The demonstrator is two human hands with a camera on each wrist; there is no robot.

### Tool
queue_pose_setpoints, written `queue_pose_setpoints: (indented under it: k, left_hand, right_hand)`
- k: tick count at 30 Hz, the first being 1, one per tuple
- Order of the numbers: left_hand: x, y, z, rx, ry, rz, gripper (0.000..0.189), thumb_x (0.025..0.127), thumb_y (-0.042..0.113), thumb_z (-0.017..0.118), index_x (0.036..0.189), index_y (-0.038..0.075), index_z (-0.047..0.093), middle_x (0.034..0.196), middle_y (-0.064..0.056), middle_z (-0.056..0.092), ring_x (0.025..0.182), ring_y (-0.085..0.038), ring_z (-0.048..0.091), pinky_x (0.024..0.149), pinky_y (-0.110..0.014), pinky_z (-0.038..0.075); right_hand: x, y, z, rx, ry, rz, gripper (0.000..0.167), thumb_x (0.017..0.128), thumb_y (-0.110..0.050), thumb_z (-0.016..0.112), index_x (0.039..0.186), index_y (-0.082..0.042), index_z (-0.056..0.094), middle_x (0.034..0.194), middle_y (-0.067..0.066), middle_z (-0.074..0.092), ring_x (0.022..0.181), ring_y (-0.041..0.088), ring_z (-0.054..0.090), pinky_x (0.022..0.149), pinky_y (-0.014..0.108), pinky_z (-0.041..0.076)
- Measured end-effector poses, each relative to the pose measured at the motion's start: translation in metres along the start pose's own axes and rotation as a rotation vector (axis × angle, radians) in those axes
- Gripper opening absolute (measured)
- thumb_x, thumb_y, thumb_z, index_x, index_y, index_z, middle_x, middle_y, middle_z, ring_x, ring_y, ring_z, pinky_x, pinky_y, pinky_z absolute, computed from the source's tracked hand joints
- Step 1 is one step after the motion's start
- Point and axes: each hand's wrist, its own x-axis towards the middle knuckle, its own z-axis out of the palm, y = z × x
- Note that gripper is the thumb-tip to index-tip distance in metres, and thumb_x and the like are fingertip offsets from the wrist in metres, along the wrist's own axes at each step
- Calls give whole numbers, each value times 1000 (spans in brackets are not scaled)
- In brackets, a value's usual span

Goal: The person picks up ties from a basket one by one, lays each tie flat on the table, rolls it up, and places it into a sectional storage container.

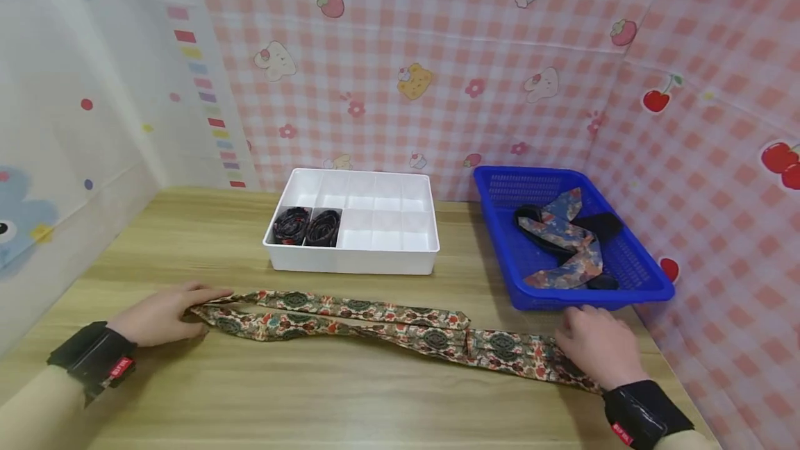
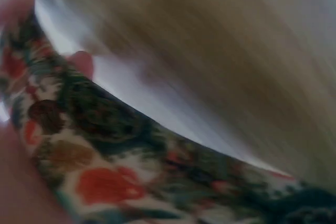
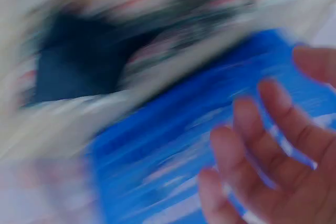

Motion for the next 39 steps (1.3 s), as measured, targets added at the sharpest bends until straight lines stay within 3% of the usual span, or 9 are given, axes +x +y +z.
queue_pose_setpoints:
  k: [3, 7, 13, 17, 21, 27, 33, 36, 39]
  left_hand:
    - [-5, 1, -4, -92, -54, -44, 66, 77, 28, 77, 135, 8, 55, 120, -22, 59, 96, -34, 61, 75, -54, 51]
    - [-4, -1, -4, -142, -42, -49, 49, 82, 23, 73, 127, 6, 61, 119, -19, 63, 99, -34, 62, 81, -55, 49]
    - [-2, -2, 1, -234, -34, -47, 47, 85, 29, 72, 125, 9, 62, 119, -18, 64, 103, -38, 62, 84, -57, 48]
    - [-5, -2, -2, -263, -48, -44, 50, 88, 37, 69, 126, 7, 61, 122, -19, 62, 107, -41, 60, 86, -60, 46]
    - [-2, -2, -2, -149, -26, -54, 38, 92, 34, 64, 118, 6, 66, 115, -16, 67, 105, -39, 61, 88, -58, 45]
    - [4, 0, -1, -65, 2, -92, 24, 91, 24, 64, 107, 7, 70, 102, -11, 70, 94, -34, 65, 83, -55, 49]
    - [-3, -7, -9, -99, -52, -118, 21, 84, 21, 71, 100, 8, 70, 91, -4, 69, 79, -23, 63, 70, -47, 51]
    - [-10, -17, -17, -156, 61, -234, 23, 92, 17, 59, 108, 2, 66, 96, -14, 68, 84, -30, 63, 73, -49, 51]
    - [-12, -26, -23, -373, 217, -372, 36, 101, 15, 39, 124, -11, 50, 109, -28, 61, 96, -41, 60, 78, -50, 50]
  right_hand:
    - [10, -44, 0, 71, -40, -145, 13, 84, -29, 71, 86, -17, 65, 76, -8, 58, 62, 10, 55, 56, 34, 45]
    - [21, -88, 23, 79, -58, -379, 40, 78, -48, 75, 101, -18, 66, 94, -6, 60, 74, 10, 59, 63, 32, 49]
    - [22, -98, 54, -36, 7, -579, 40, 72, -50, 79, 99, -23, 66, 96, -8, 56, 81, 10, 54, 66, 33, 47]
    - [23, -98, 56, 51, -21, -503, 40, 75, -55, 75, 99, -24, 66, 100, -9, 58, 80, 7, 56, 64, 30, 48]
    - [37, -107, 58, 166, -10, -396, 37, 84, -47, 71, 107, -18, 67, 105, -6, 59, 81, 8, 60, 66, 30, 50]
    - [64, -123, 67, 33, 4, -437, 49, 86, -29, 72, 126, -4, 60, 123, 13, 59, 108, 29, 59, 88, 45, 48]
    - [69, -124, 67, 56, -16, -398, 39, 80, -25, 79, 112, -7, 67, 102, 3, 62, 90, 21, 62, 76, 39, 51]
    - [73, -122, 65, 85, -40, -349, 23, 80, -24, 78, 98, -12, 69, 90, -4, 61, 79, 14, 59, 68, 34, 49]
    - [78, -121, 62, 138, -38, -315, 9, 81, -19, 75, 81, -18, 66, 76, -9, 57, 70, 9, 53, 63, 31, 45]
